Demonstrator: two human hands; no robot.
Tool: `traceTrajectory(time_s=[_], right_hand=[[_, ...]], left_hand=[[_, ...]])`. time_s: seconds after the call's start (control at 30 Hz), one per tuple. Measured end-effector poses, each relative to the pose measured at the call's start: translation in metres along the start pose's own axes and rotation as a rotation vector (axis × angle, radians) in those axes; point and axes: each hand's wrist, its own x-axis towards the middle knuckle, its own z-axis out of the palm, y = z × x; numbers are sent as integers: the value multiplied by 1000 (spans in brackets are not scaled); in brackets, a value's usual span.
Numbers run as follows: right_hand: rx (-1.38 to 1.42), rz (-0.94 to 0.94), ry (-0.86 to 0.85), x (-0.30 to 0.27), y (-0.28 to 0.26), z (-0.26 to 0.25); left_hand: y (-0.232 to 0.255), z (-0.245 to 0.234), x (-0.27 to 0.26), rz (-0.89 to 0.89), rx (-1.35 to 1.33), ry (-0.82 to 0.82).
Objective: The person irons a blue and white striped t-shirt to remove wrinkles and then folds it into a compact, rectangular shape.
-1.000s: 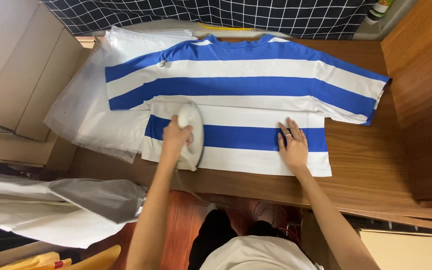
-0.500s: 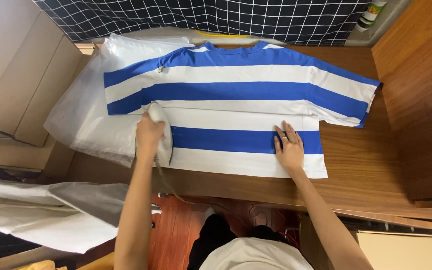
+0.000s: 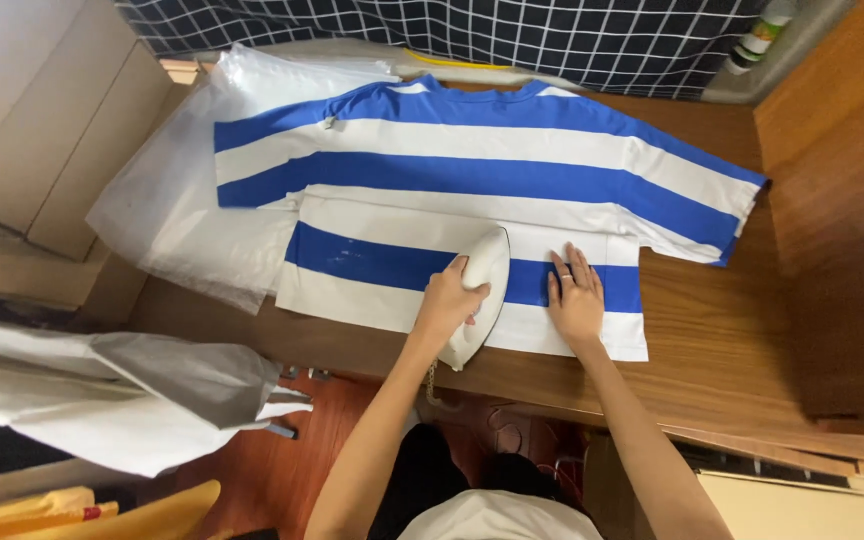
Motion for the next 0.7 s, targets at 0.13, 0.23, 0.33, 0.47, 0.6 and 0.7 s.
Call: traceTrajectory(time_s=[0.13,0.23,0.33,0.47,0.6,0.7], right_hand=[[3,6,0,3,-2,-1],[3,5,-1,2,-3,-3],[-5,2,-4,3,-3,-4],[-11,3,-12,3,-4,-6],[-11,2,-12,4,-5,-8],[-30,-5,5,3,-4,-6]], left_hand=[[-15,-15,3,-44,-55,32],[-43,-33,12,-38,-1,85],[-66,-60,17,-104,62,152],[-58,-103,-4,-204,58,287],[-53,-134,-16,-275,74,373],[-53,-147,-23,-288,114,411]])
